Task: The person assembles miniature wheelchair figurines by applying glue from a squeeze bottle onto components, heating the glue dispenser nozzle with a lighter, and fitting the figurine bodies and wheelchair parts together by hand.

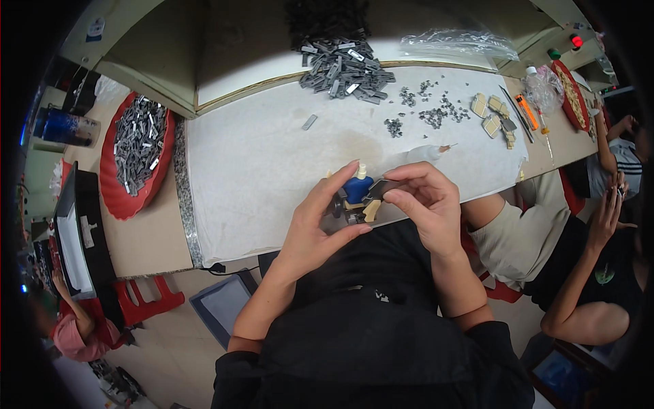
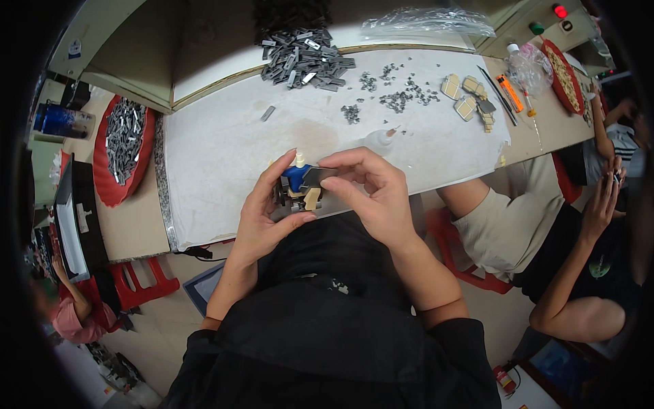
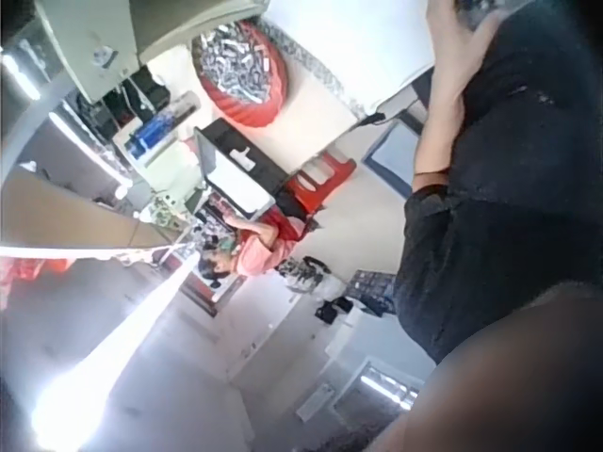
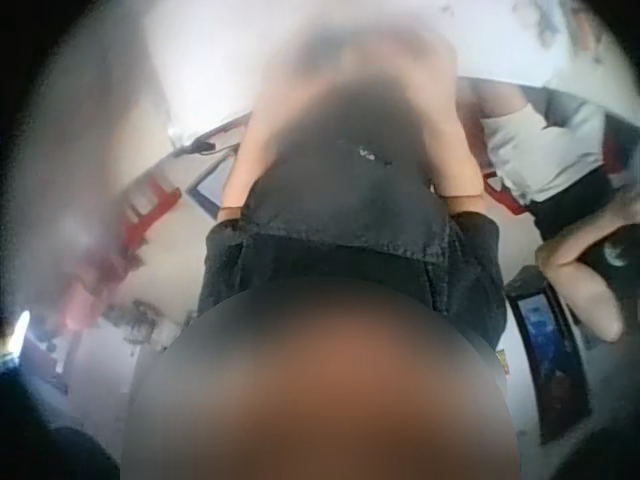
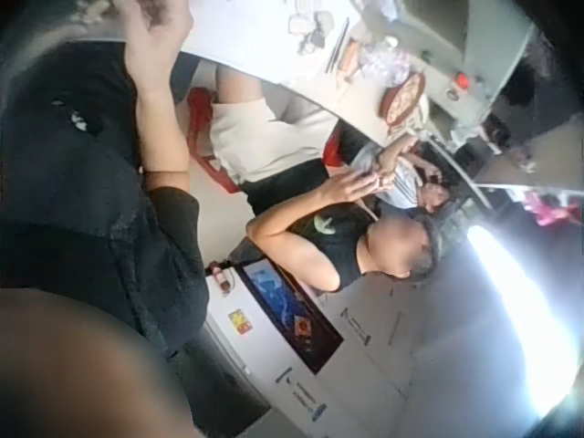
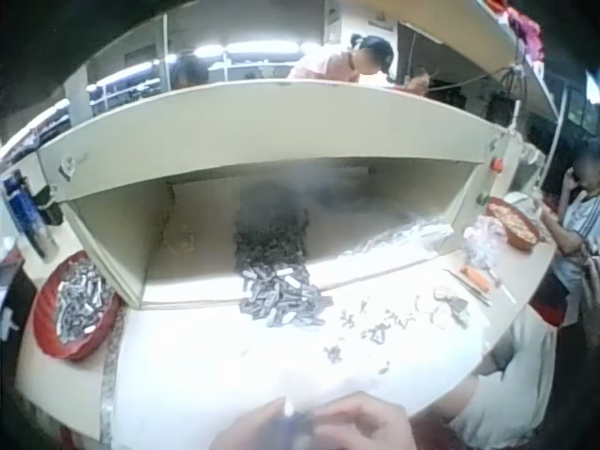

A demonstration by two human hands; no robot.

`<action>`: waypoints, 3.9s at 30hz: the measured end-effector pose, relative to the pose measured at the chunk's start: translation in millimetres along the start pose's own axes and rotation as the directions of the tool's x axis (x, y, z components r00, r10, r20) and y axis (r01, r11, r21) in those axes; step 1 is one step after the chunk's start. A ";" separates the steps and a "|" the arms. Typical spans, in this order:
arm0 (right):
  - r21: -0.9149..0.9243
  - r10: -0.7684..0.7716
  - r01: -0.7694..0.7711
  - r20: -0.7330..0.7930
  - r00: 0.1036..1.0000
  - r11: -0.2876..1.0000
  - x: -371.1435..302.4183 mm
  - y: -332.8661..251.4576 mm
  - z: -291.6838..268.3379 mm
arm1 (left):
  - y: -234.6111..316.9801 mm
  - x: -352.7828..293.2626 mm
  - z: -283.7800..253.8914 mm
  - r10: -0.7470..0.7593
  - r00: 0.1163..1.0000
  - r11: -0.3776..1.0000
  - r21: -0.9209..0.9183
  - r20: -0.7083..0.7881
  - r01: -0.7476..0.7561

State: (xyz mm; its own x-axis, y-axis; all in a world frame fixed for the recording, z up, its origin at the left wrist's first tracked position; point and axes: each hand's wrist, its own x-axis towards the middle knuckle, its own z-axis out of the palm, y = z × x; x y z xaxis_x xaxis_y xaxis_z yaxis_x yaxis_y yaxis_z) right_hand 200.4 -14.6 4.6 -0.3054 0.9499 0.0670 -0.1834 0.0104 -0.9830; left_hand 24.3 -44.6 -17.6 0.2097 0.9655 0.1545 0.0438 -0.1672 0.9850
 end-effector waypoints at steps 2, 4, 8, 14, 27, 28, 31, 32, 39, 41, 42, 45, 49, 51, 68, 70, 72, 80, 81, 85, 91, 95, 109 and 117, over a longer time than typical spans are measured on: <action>-0.008 0.005 -0.005 0.021 1.000 1.000 2.1 2.9 3.6 | 1.0 -0.7 -3.8 -0.002 0.999 0.999 0.041 0.032 0.001; -0.071 0.006 -0.005 0.010 1.000 0.997 2.6 3.4 6.0 | 2.2 -1.6 -5.3 -0.068 0.997 0.996 0.053 0.037 0.066; -0.037 0.009 -0.010 -0.030 1.000 0.999 3.3 10.0 7.7 | -0.9 1.2 -2.0 0.087 0.994 0.990 0.120 -0.066 -0.079; -0.251 -0.147 0.136 -0.027 0.989 0.958 5.5 10.7 7.3 | 4.5 3.8 -3.0 0.041 0.999 0.974 0.225 0.007 -0.042; -0.459 -0.335 0.438 0.291 0.896 0.773 15.5 -0.2 12.9 | -10.6 -0.8 -2.2 0.030 0.998 0.974 -0.222 -0.054 -0.041; -0.430 -0.284 0.421 0.347 0.894 0.799 16.9 -4.0 14.1 | -10.7 -0.3 -3.3 -0.025 0.999 0.949 -0.316 -0.045 0.009; -0.412 -0.211 0.382 0.401 0.891 0.827 18.1 -5.0 13.5 | -10.2 -0.3 -5.8 -0.049 0.999 0.934 -0.354 -0.001 0.045; -0.448 -0.233 0.410 0.399 0.887 0.794 19.4 -5.0 13.8 | -10.0 -0.1 -6.1 -0.050 0.999 0.935 -0.351 0.005 0.049; -0.484 -0.318 0.470 0.365 0.875 0.738 20.1 -0.2 10.6 | -10.3 0.5 -4.2 -0.014 1.000 0.925 -0.380 0.015 0.019; -0.463 -0.327 0.468 0.353 0.876 0.753 19.0 0.3 11.2 | -11.4 -0.8 -4.0 -0.005 1.000 0.928 -0.373 0.013 0.010; -0.463 -0.328 0.466 0.350 0.878 0.754 19.2 0.9 11.6 | -11.5 -1.9 -3.7 -0.004 1.000 0.930 -0.367 -0.002 0.003; -0.437 -0.346 0.482 0.356 0.868 0.760 21.1 2.5 10.8 | -12.0 -3.7 -3.7 0.003 1.000 0.939 -0.345 -0.017 -0.008; -0.406 -0.358 0.494 0.367 0.859 0.769 21.6 7.6 9.5 | -12.4 -3.7 -3.1 0.030 0.999 0.958 -0.285 -0.033 -0.038; -0.403 -0.371 0.503 0.363 0.855 0.765 21.1 10.3 8.4 | -12.5 -3.2 -2.9 0.045 0.999 0.971 -0.232 -0.032 -0.051; -0.505 -0.444 0.527 0.284 0.850 0.684 15.2 17.6 7.1 | 18.3 3.1 0.0 0.202 0.973 0.915 0.375 -0.108 -0.148; -0.486 -0.484 0.560 0.285 0.827 0.671 15.5 21.5 7.4 | 20.6 2.8 -0.4 0.296 0.951 0.858 0.461 -0.088 -0.225; -0.473 -0.524 0.590 0.278 0.805 0.655 14.9 24.6 7.8 | 28.2 2.4 -2.4 0.278 0.959 0.859 0.462 -0.058 -0.221; -0.510 -0.502 0.587 0.311 0.807 0.628 11.4 13.9 11.0 | 14.4 4.4 -7.9 0.180 0.984 0.972 0.150 0.013 -0.180; -0.514 -0.503 0.584 0.304 0.809 0.628 10.8 12.6 11.3 | 12.1 4.3 -7.1 0.145 0.989 0.986 0.086 0.005 -0.145; -0.533 -0.469 0.554 0.301 0.830 0.639 9.8 6.4 13.0 | 5.2 3.9 -3.6 0.183 0.982 0.982 -0.031 -0.042 -0.184; -0.527 -0.434 0.528 0.302 0.849 0.666 10.7 9.3 7.4 | 12.2 8.0 1.4 0.241 0.969 0.947 0.233 -0.050 -0.223; -0.552 -0.425 0.514 0.293 0.856 0.656 9.2 11.4 6.7 | 8.5 9.8 2.4 0.289 0.956 0.920 0.292 -0.051 -0.263; -0.588 -0.578 0.312 -0.340 0.742 0.746 -12.6 29.2 -43.9 | 0.3 14.7 0.9 0.499 0.848 0.792 0.493 -0.181 -0.360; -0.700 -0.386 0.141 -0.206 0.899 0.701 9.0 18.5 -40.0 | -5.7 9.7 0.9 0.353 0.883 0.917 0.303 -0.308 -0.261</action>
State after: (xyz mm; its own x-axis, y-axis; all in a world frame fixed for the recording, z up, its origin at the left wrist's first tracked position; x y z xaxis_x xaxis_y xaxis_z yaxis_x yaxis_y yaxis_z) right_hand 231.7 6.6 -19.8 -0.0112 0.9144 0.4046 0.4822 0.3594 -0.7990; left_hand 27.0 -34.5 -21.9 -0.1000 0.8553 0.5084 0.2812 -0.4659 0.8390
